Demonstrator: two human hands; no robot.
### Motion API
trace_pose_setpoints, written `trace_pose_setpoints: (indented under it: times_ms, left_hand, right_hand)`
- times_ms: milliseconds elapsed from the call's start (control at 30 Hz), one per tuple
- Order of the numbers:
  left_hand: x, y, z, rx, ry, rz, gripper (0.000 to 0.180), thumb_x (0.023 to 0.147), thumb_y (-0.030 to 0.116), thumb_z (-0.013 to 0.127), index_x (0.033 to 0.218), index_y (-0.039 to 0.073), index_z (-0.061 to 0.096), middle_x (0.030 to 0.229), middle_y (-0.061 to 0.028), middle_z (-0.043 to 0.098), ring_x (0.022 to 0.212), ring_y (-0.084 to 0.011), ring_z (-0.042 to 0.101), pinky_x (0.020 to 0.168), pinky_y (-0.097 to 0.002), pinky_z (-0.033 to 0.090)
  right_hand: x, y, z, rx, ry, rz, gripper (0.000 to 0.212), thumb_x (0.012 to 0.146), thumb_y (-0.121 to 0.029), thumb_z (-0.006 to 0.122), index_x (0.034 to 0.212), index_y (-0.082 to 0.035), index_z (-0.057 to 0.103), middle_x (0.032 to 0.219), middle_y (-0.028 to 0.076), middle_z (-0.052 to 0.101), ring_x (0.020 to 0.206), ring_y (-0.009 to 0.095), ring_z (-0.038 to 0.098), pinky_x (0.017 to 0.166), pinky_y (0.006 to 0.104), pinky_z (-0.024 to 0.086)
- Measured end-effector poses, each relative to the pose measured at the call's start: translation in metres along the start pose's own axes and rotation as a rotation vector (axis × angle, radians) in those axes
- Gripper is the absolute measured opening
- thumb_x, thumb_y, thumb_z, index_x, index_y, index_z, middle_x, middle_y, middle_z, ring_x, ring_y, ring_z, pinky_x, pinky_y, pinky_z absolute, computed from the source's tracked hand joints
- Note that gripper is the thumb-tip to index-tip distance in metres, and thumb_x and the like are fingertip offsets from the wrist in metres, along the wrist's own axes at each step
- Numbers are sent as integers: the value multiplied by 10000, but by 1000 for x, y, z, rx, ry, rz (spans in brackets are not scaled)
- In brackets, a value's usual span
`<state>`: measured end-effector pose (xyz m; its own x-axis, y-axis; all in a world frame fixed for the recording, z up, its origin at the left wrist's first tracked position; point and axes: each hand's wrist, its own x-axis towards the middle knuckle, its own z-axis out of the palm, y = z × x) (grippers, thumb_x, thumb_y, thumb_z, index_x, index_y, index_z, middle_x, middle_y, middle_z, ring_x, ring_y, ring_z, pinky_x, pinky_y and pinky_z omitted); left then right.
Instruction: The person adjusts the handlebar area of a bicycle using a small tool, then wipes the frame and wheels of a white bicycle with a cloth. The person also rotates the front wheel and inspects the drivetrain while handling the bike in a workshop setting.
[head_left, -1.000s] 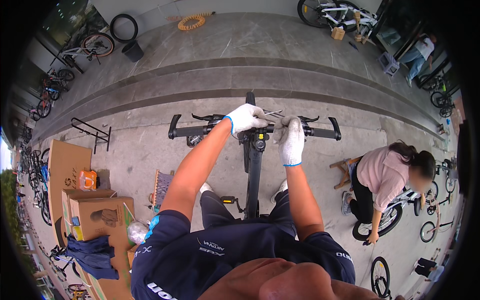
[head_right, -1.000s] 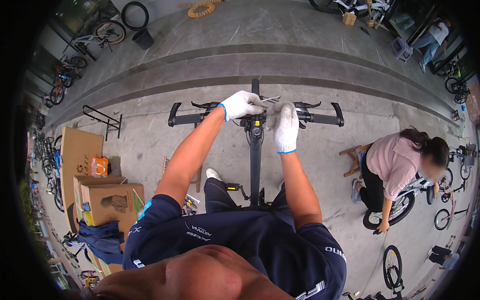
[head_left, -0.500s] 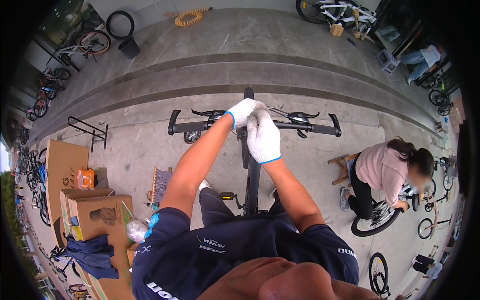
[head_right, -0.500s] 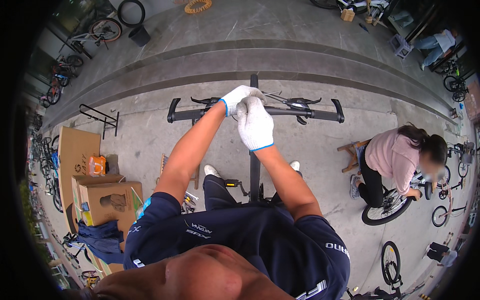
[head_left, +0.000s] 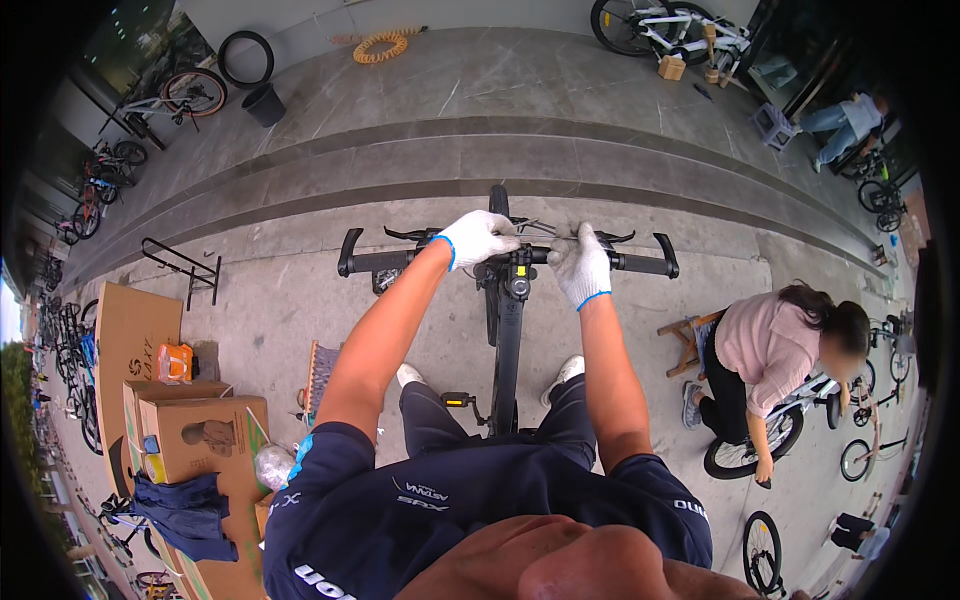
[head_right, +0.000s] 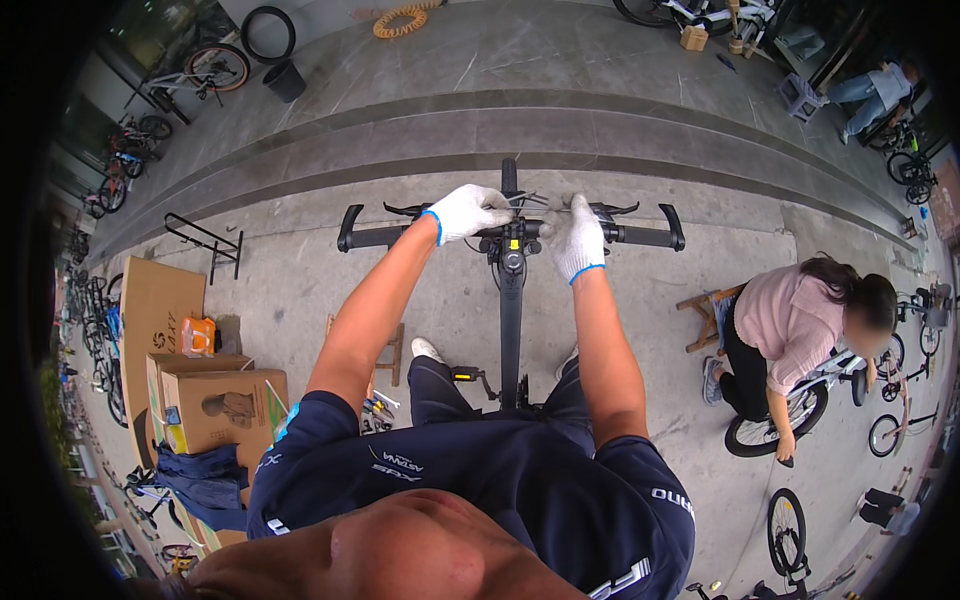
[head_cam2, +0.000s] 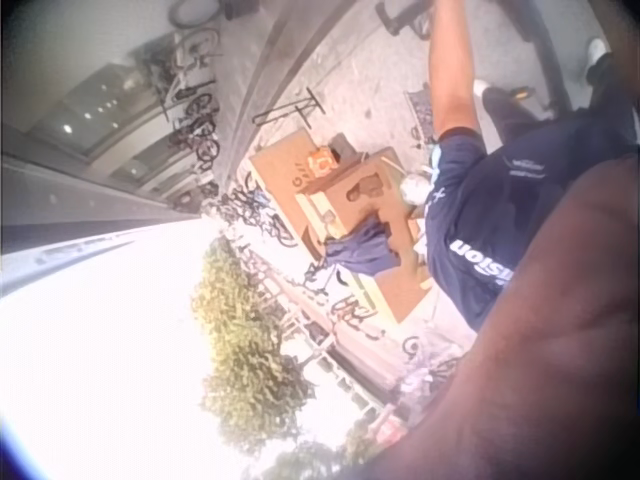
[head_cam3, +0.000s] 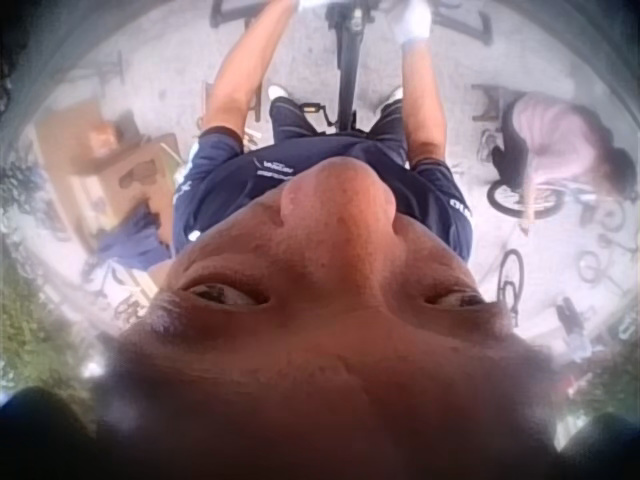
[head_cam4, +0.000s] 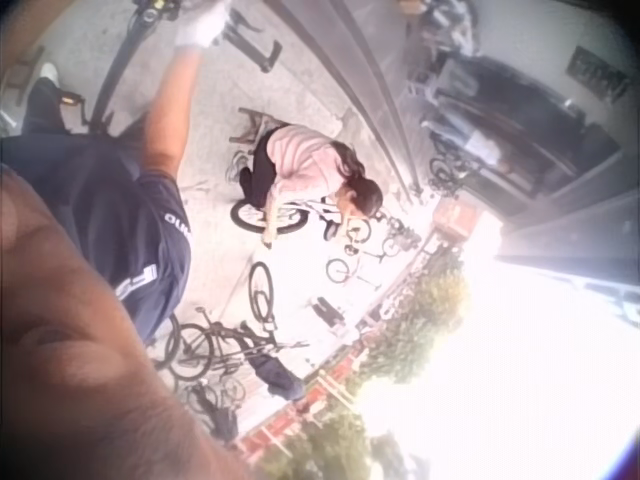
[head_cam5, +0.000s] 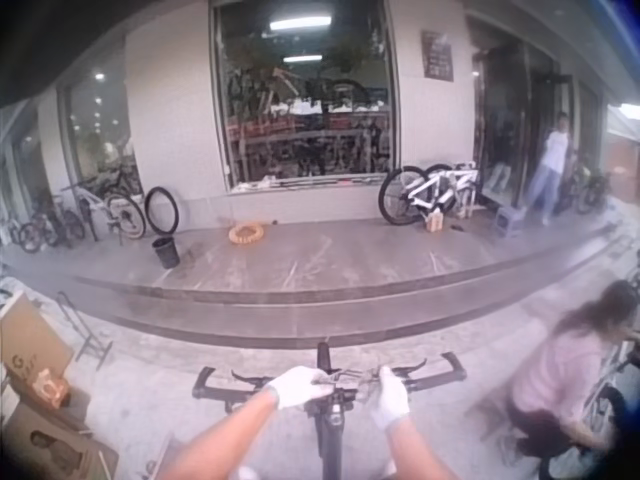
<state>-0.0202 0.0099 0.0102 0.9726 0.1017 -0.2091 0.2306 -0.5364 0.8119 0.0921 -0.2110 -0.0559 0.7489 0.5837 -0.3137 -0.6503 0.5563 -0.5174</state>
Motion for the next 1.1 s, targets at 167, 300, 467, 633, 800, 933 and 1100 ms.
trace_pose_setpoints:
  times_ms: [167, 300, 467, 633, 800, 933, 1100]
  left_hand:
    - [-1, -4, 1, -26, -9, -30, 368, 984, 271, 815, 1202, -25, 799, 1036, -107, 803, 954, -156, 704, 898, -346, 556]
    - [1, -7, 2, -117, -19, -27, 334, 985, 236, 821, 1188, -28, 801, 1023, -79, 798, 939, -132, 690, 869, -330, 549]
    - [3, -7, 2, -180, -36, -50, 269, 976, 186, 830, 1148, -20, 810, 1002, -68, 795, 930, -127, 686, 860, -321, 546]
    - [7, -11, 3, -179, -31, -48, 203, 938, 108, 824, 1113, 4, 825, 981, -35, 794, 921, -111, 688, 862, -310, 546]
    - [14, -30, 3, -792, -131, -224, 224, 946, 39, 752, 1163, 17, 805, 1142, -78, 789, 1048, -145, 712, 920, -333, 584]
    - [16, -36, 2, -386, -117, 25, 225, 1010, 21, 646, 1185, -16, 783, 1186, -102, 780, 1099, -199, 724, 1020, -348, 574]
    - [6, -20, 0, -184, -55, 6, 239, 986, 149, 771, 1185, 24, 816, 1078, -66, 810, 1009, -145, 710, 954, -333, 558]
  right_hand:
    - [2, -3, -2, 15, -39, 46, 284, 1182, -417, 515, 1188, -157, 630, 1037, 49, 691, 803, 179, 610, 643, 322, 514]
    - [-1, 1, -1, -30, -54, -15, 274, 1185, -403, 511, 1195, -159, 635, 1007, 39, 682, 787, 170, 618, 629, 318, 517]
    - [-14, 3, 8, -97, -8, -96, 277, 1185, -377, 522, 1204, -122, 627, 1036, 68, 700, 772, 160, 635, 623, 317, 532]
    - [-60, 11, 42, -450, -81, -303, 343, 1182, -384, 530, 1173, -52, 614, 1029, 102, 707, 730, 148, 645, 642, 311, 558]
    - [-97, 59, 111, -1348, -296, -816, 232, 1029, -196, 736, 1148, -17, 649, 1034, 206, 705, 844, 367, 723, 762, 449, 596]
    - [-93, 81, 133, -1575, -304, -867, 181, 1044, -213, 705, 1123, -53, 676, 1055, 203, 711, 943, 449, 736, 806, 478, 598]
    - [-80, 50, 88, -1128, -187, -848, 250, 1157, -262, 575, 1157, -25, 656, 925, 113, 706, 776, 251, 716, 677, 383, 574]
